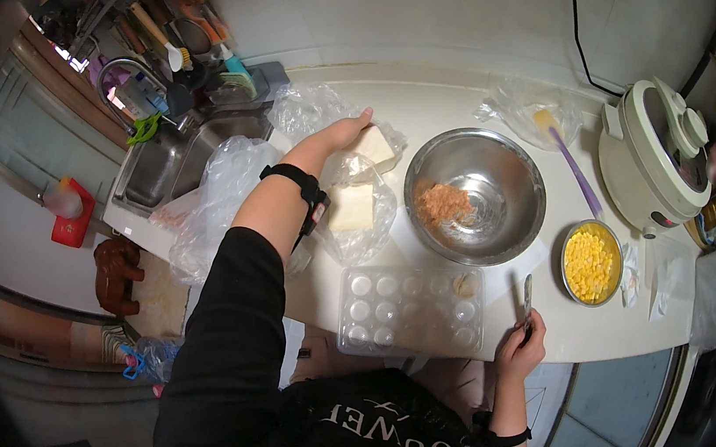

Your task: The person washes a cutting board in the sink, then moves to the counter to assemble food items. They place a sheet of dough on the counter, spread a meat mixture onto it, add corn, and roll the sheet into a cylinder. The process is repeated with additional sheets.

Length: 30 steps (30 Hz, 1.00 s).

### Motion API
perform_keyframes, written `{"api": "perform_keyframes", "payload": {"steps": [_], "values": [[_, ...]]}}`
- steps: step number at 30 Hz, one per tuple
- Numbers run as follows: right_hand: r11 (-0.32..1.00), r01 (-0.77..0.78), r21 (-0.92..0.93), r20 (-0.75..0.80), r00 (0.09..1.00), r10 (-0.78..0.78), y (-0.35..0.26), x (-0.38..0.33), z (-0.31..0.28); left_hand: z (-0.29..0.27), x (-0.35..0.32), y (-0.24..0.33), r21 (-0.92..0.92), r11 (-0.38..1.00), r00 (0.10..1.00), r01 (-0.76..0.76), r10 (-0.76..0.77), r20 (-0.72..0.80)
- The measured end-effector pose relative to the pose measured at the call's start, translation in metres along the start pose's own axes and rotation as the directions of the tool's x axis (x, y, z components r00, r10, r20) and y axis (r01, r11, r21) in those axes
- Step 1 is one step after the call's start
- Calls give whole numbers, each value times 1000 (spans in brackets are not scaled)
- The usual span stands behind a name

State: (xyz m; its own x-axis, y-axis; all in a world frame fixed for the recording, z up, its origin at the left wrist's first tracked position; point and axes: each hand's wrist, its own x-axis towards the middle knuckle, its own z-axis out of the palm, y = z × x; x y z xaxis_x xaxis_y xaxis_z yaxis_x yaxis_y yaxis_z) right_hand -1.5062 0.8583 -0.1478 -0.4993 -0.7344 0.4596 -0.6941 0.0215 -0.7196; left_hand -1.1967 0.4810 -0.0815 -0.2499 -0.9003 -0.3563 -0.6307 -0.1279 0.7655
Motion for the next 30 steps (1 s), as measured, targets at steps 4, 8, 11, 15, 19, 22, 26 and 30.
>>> {"api": "perform_keyframes", "payload": {"steps": [4,8,11,15,19,22,26,30], "values": [[1000,13,2,-11,1000,-13,0,0,1,-2,5,-5,-83,992,995,95,-93,18],[999,-12,34,6,1000,11,-2,-1,-1,6,12,-17,271,961,987,45,-1,-161],[1000,-6,8,3,1000,6,-5,0,-2,6,10,-16,480,875,954,59,93,-286],[999,-29,23,22,999,28,-6,1,-3,-12,-23,22,418,906,847,-59,267,-459],[1000,-9,13,9,1000,9,-6,1,-3,-15,-92,73,281,867,721,-411,498,-482],[1000,-3,23,2,1000,3,-6,1,-2,6,-146,79,284,837,755,-467,545,-365],[1000,4,-10,1,1000,-4,-8,2,-2,44,-171,41,432,832,858,-349,469,-209],[1000,-5,-24,-1,1000,5,-9,2,-2,68,-157,-12,490,848,915,-203,343,-214]]}}
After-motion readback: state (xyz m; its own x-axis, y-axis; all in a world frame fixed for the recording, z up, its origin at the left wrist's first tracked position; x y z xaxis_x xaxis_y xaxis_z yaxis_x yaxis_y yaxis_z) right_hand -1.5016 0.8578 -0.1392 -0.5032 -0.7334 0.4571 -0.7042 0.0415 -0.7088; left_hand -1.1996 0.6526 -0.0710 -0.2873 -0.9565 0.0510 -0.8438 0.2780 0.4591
